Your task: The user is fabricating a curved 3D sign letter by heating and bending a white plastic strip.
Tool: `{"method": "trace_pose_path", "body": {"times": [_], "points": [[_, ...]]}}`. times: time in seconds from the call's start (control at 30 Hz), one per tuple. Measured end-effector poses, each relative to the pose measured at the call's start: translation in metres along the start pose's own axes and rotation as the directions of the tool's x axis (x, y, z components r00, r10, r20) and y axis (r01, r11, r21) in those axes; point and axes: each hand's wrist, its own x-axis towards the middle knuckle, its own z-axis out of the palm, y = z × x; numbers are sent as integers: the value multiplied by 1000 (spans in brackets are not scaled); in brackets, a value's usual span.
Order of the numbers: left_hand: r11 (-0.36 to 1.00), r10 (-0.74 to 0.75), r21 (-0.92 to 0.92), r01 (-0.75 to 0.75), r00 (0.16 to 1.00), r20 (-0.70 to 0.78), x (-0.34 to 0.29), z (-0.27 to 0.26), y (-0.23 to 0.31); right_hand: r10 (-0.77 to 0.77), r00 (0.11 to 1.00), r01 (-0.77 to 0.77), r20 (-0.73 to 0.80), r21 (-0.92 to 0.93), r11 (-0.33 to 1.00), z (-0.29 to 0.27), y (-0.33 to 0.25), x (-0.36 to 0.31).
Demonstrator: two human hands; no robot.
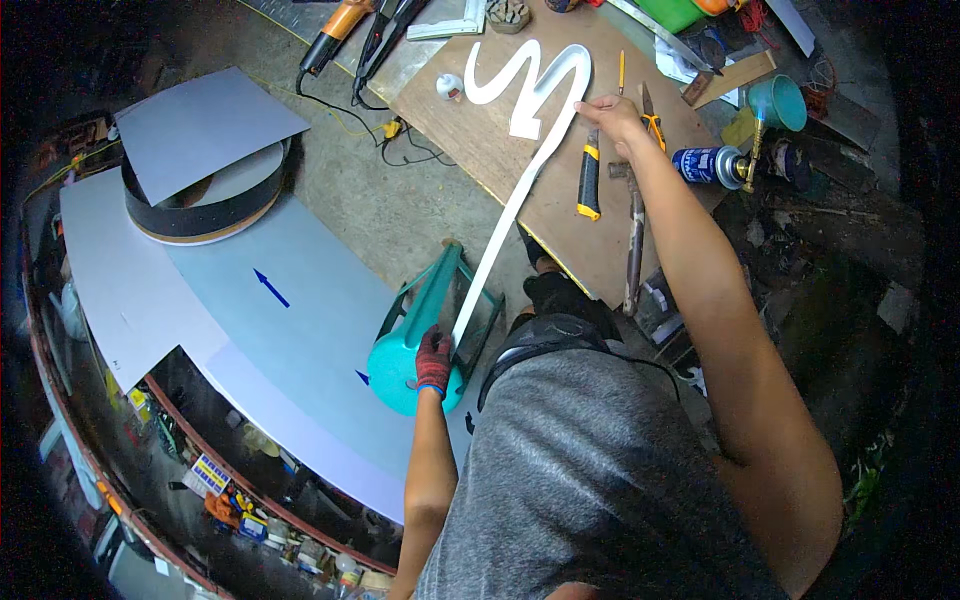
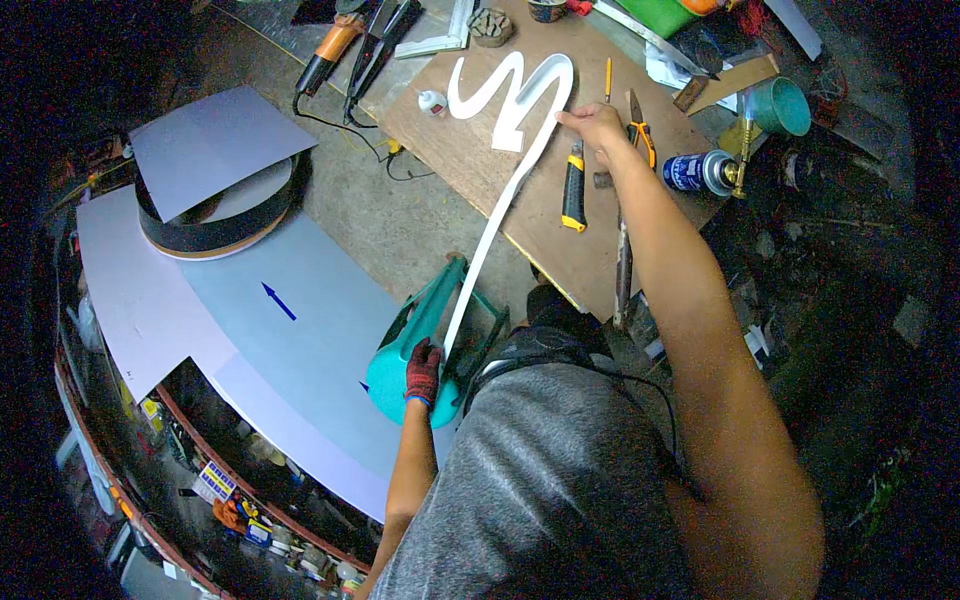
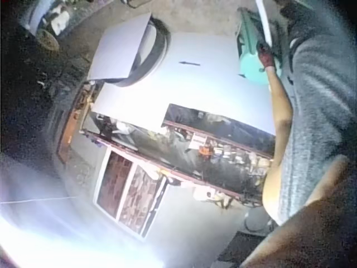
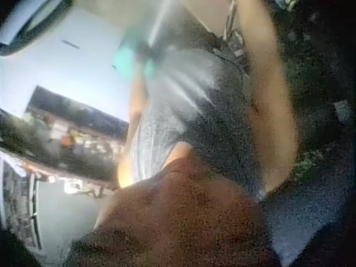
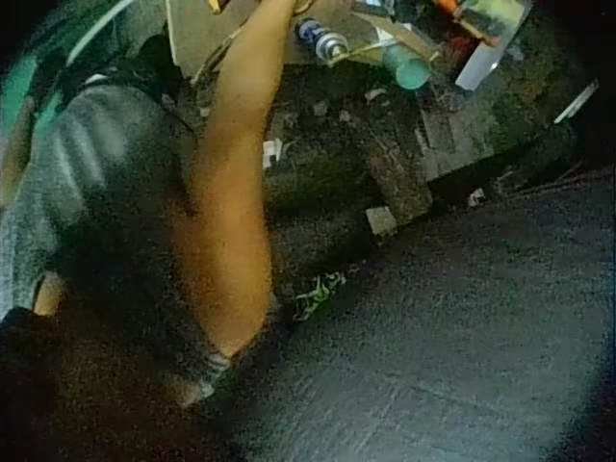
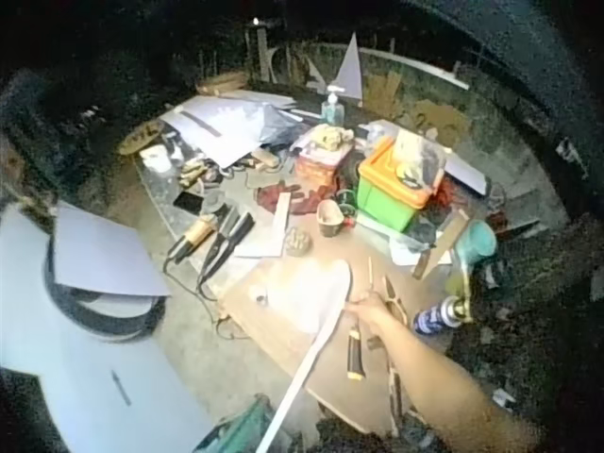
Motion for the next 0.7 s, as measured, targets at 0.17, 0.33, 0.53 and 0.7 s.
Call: {"method": "trace_pose_path", "body": {"times": [0.17,0.33,0.53,0.7], "points": [[996,-70,51,69,998,11,-19,0,41,-22,1000,22,8,10,1000,-9,2,-2],[997,-50,58,49,999,16,-17,-6,15,-13,1000,13,15,56,998,0,2,1],[992,-29,125,21,998,58,-11,-9,31,-7,999,7,-33,11,1000,1,4,4],[998,38,51,-41,998,59,-10,-12,51,-14,999,15,-48,27,1000,5,5,6]]}}
